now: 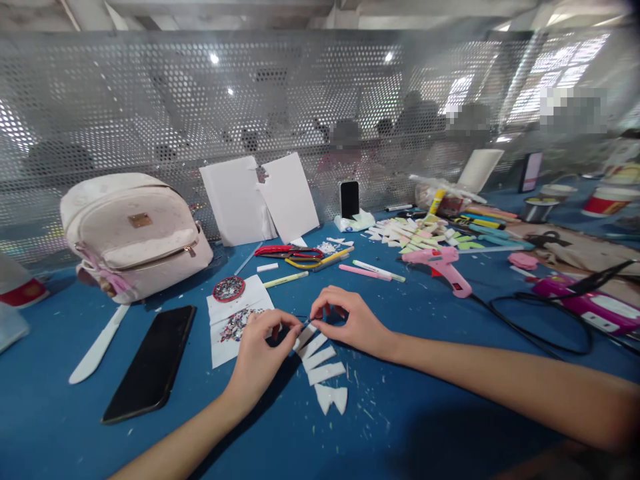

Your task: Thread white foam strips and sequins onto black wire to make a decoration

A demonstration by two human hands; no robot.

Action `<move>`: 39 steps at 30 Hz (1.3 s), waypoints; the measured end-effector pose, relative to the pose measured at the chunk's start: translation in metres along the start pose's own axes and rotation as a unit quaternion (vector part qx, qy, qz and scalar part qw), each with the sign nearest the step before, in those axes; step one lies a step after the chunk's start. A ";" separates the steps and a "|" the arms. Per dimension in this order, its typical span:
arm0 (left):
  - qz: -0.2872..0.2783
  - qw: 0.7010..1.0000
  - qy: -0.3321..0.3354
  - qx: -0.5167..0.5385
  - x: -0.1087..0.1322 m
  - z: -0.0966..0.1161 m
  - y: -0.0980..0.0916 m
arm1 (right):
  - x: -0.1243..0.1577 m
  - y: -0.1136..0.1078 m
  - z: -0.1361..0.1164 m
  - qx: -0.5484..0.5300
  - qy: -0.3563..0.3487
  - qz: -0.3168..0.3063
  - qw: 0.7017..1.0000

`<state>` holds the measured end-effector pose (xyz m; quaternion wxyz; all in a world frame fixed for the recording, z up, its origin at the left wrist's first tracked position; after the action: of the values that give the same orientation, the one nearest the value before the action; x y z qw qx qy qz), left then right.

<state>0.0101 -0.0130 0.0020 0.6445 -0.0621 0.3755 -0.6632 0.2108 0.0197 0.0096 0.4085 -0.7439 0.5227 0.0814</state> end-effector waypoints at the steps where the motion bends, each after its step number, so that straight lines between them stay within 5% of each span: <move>1: 0.001 1.000 0.000 0.001 0.000 0.000 0.000 | 0.000 0.000 0.000 0.000 -0.002 0.000 1.000; 39: 0.003 1.000 0.012 -0.019 -0.001 0.002 -0.001 | 0.002 0.001 0.002 -0.029 0.041 -0.013 0.999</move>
<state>0.0106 -0.0126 0.0039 0.6403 -0.0651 0.3962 -0.6548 0.2113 0.0195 0.0065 0.3659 -0.7648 0.5268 0.0602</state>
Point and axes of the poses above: each hand's wrist, its own x-axis away from the middle knuckle, its own y-axis out of the palm, z = x × y, the point moved 1 cm from there along -x, towards the middle knuckle, and after that the axes turned 2 degrees about z, right-handed, at the moved point
